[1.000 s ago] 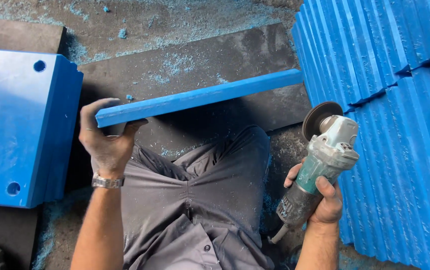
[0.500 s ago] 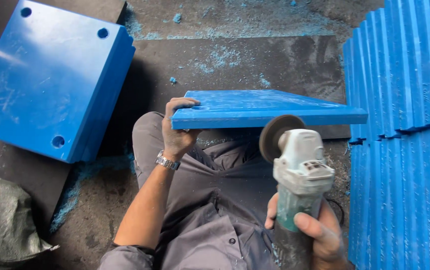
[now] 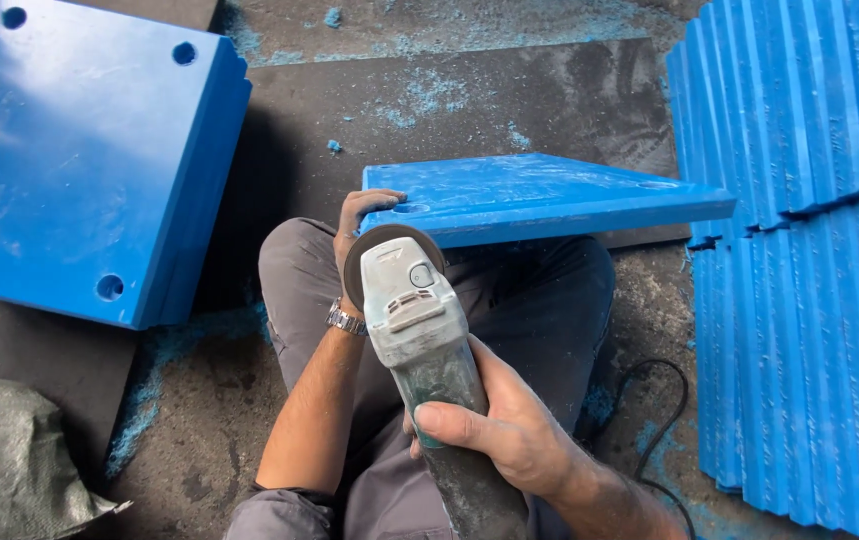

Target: Grinding the edges of blue plastic blocks using a handheld angle grinder.

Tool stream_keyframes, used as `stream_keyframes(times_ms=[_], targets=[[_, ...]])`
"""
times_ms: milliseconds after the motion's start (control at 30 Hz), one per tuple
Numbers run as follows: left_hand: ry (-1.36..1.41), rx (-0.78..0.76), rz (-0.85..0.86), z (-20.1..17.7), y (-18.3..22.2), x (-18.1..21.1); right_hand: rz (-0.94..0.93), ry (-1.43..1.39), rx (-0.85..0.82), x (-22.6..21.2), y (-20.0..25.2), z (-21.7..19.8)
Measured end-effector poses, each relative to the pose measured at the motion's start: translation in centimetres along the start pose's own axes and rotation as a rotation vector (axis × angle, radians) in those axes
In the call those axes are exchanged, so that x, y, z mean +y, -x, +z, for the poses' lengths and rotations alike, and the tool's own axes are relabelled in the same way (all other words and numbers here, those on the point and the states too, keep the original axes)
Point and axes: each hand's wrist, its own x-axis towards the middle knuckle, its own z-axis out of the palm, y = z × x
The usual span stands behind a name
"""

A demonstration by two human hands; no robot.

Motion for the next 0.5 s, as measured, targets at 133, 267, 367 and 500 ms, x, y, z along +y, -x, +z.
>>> stream_keyframes(times_ms=[133, 267, 367, 500], targets=[[-0.052, -0.016, 0.058, 0.1, -1.0, 1.8, -0.031, -0.005, 0.048, -0.1, 1.0, -1.0], [-0.122, -0.005, 0.098, 0.3, -0.7, 1.7, -0.134, -0.043, 0.178, 0.4, 3.0, -4.1], [-0.175, -0.020, 0.077, 0.0, -0.4, 1.4, -0.209, -0.095, 0.336, 0.6, 5.1, -7.3], [-0.196, -0.037, 0.071, -0.2, -0.2, 1.8, -0.379, -0.172, 0.561, 0.2, 8.0, -12.9]])
